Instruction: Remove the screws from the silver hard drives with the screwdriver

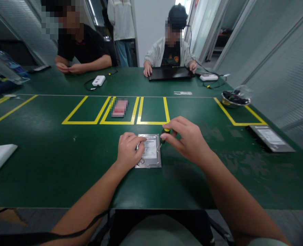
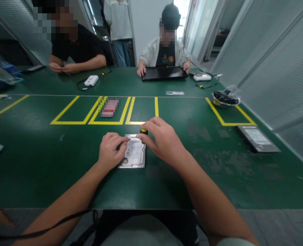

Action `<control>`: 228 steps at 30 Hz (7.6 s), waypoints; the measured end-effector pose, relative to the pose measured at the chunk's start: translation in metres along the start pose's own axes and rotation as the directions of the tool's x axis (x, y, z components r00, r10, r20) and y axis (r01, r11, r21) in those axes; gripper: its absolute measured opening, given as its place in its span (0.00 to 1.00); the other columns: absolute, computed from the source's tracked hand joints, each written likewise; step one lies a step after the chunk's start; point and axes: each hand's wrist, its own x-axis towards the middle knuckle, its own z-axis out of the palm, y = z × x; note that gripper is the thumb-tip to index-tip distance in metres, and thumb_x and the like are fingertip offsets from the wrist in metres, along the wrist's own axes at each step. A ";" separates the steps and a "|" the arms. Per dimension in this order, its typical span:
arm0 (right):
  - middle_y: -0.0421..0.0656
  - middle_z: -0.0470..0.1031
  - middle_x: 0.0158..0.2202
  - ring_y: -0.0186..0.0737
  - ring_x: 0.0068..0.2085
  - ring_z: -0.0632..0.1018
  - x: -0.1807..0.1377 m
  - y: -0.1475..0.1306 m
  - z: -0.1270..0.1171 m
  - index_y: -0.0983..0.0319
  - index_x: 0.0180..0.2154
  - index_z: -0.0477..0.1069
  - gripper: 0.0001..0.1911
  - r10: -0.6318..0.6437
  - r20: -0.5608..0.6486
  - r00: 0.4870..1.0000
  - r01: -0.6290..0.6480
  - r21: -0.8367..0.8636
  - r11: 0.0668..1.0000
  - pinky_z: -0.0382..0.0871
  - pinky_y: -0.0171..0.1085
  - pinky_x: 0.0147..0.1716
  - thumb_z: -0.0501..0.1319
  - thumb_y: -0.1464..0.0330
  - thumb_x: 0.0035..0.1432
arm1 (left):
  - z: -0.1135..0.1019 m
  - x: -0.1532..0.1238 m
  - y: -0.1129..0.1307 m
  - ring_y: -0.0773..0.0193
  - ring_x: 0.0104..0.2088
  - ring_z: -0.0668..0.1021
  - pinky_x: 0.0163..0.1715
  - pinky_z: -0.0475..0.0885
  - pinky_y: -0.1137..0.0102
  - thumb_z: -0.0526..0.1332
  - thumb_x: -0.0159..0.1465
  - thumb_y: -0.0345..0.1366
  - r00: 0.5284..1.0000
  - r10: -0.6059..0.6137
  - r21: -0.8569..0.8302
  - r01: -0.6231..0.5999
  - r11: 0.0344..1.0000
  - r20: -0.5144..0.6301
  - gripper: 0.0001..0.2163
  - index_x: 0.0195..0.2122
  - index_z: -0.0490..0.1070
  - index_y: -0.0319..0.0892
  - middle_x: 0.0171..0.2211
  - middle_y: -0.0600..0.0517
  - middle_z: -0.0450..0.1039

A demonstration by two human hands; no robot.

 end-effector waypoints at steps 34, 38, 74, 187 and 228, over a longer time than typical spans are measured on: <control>0.44 0.76 0.40 0.37 0.37 0.74 0.025 -0.001 -0.022 0.62 0.46 0.73 0.13 0.008 0.231 0.973 0.000 -0.037 0.999 0.65 0.36 0.39 0.58 0.74 0.59 | 0.029 0.002 -0.046 0.63 0.30 0.75 0.32 0.67 0.70 0.59 0.61 0.40 0.859 -0.497 -0.203 0.513 0.834 0.125 0.08 0.31 0.72 0.42 0.28 0.52 0.75; 0.44 0.74 0.38 0.36 0.35 0.72 0.023 -0.005 -0.022 0.63 0.43 0.73 0.10 0.025 0.264 0.964 -0.025 -0.005 1.000 0.64 0.35 0.37 0.58 0.73 0.60 | 0.028 0.003 -0.045 0.64 0.29 0.74 0.31 0.67 0.70 0.60 0.60 0.39 0.858 -0.493 -0.218 0.514 0.830 0.145 0.07 0.31 0.73 0.42 0.27 0.53 0.74; 0.45 0.71 0.39 0.37 0.38 0.72 0.025 -0.013 -0.021 0.63 0.39 0.74 0.06 0.063 0.263 0.963 -0.059 -0.022 0.998 0.63 0.35 0.39 0.59 0.70 0.62 | 0.035 -0.001 -0.057 0.66 0.27 0.72 0.28 0.65 0.71 0.61 0.61 0.41 0.831 -0.526 -0.351 0.554 0.755 0.182 0.09 0.31 0.73 0.41 0.26 0.53 0.73; 0.48 0.78 0.50 0.42 0.51 0.76 0.025 -0.010 -0.016 0.65 0.47 0.75 0.18 -0.024 0.232 0.972 0.024 0.001 1.000 0.67 0.40 0.54 0.52 0.78 0.60 | 0.030 0.001 -0.050 0.66 0.26 0.73 0.28 0.66 0.71 0.60 0.61 0.41 0.836 -0.510 -0.278 0.548 0.789 0.203 0.09 0.31 0.73 0.41 0.26 0.54 0.73; 0.46 0.74 0.37 0.39 0.39 0.73 0.028 -0.010 -0.020 0.65 0.41 0.74 0.09 -0.015 0.271 0.962 0.033 -0.061 0.998 0.64 0.37 0.39 0.57 0.69 0.63 | 0.029 0.002 -0.049 0.66 0.26 0.72 0.28 0.65 0.71 0.60 0.61 0.41 0.840 -0.504 -0.282 0.542 0.792 0.199 0.09 0.31 0.73 0.41 0.25 0.54 0.72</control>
